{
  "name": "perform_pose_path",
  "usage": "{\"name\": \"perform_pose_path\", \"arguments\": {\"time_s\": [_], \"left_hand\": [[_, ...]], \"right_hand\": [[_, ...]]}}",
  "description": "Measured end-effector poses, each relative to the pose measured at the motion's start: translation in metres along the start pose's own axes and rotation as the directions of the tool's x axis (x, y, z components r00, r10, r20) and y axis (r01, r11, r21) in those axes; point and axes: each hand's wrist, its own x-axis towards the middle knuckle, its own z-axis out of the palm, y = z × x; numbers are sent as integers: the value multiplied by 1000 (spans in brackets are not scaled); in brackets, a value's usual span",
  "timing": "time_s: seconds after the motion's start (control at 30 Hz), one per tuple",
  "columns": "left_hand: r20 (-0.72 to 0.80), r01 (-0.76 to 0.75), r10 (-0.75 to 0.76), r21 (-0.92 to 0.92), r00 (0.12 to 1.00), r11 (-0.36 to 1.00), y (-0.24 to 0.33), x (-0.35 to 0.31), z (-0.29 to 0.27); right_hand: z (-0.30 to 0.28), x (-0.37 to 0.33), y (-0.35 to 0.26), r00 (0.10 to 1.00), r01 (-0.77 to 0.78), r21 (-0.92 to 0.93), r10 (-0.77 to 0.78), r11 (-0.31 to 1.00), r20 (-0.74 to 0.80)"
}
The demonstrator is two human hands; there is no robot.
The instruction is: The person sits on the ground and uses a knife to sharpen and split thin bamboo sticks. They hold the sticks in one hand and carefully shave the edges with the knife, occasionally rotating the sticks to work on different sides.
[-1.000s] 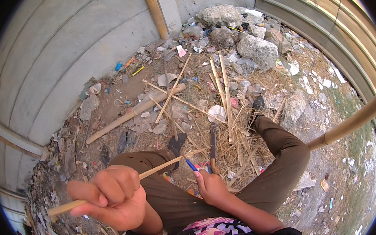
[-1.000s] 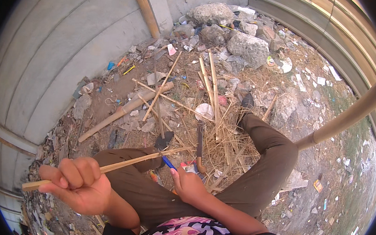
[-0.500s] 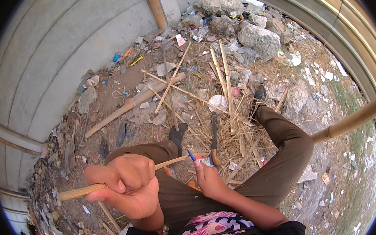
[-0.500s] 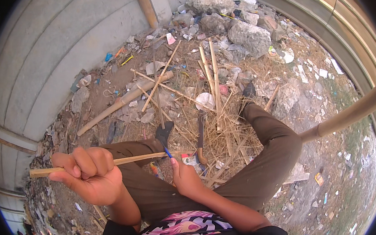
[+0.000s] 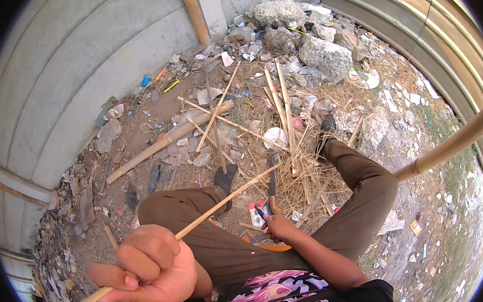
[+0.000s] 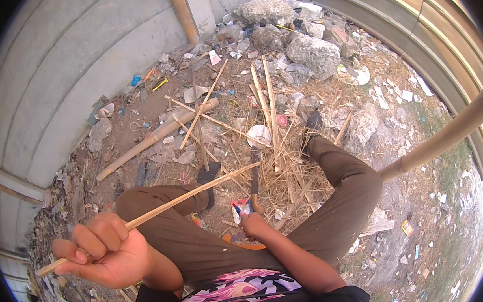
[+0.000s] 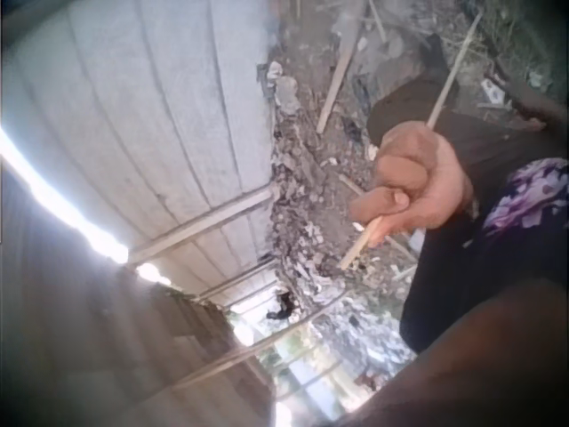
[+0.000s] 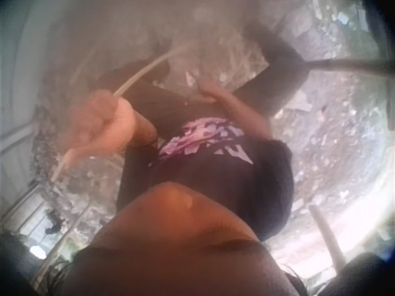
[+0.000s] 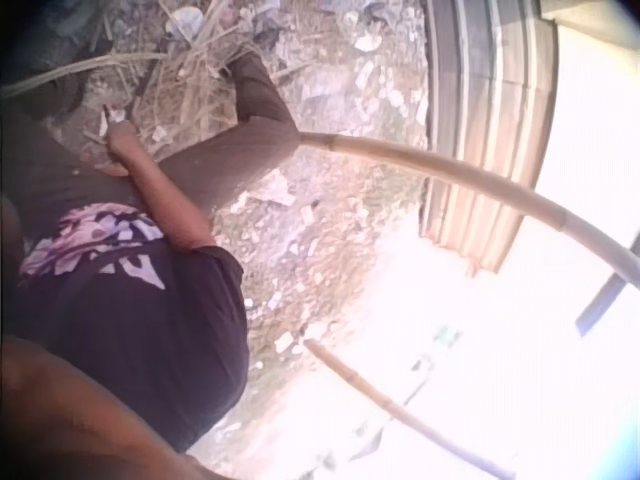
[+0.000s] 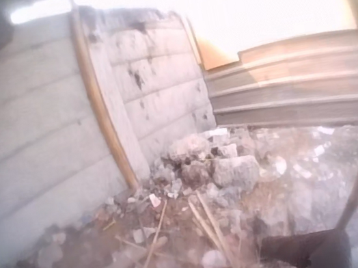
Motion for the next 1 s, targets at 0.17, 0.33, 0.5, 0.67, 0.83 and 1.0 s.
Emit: {"name": "perform_pose_path", "arguments": {"time_s": [0.17,0.33,0.5,0.67,0.83,1.0], "left_hand": [[-109,294,-287,53,952,954,-33,-6,2],[-105,282,-270,133,957,950,-34,-8,5],[-158,235,-216,109,963,966,-42,-12,-6],[-154,224,-208,99,966,970,-37,-6,-10],[-110,285,-272,134,956,949,-51,-11,-4],[38,257,-264,134,964,957,-48,-10,11]], "right_hand": [[-23,7,-9,999,-40,358,37,933,15],[-19,-10,-20,997,-24,262,5,965,76],[-28,15,12,896,404,-764,-385,503,221],[-31,-76,-53,805,480,-479,-153,735,573],[-46,-122,-87,758,592,-190,-460,784,463],[-40,-133,-97,672,716,-448,-703,536,233]]}}
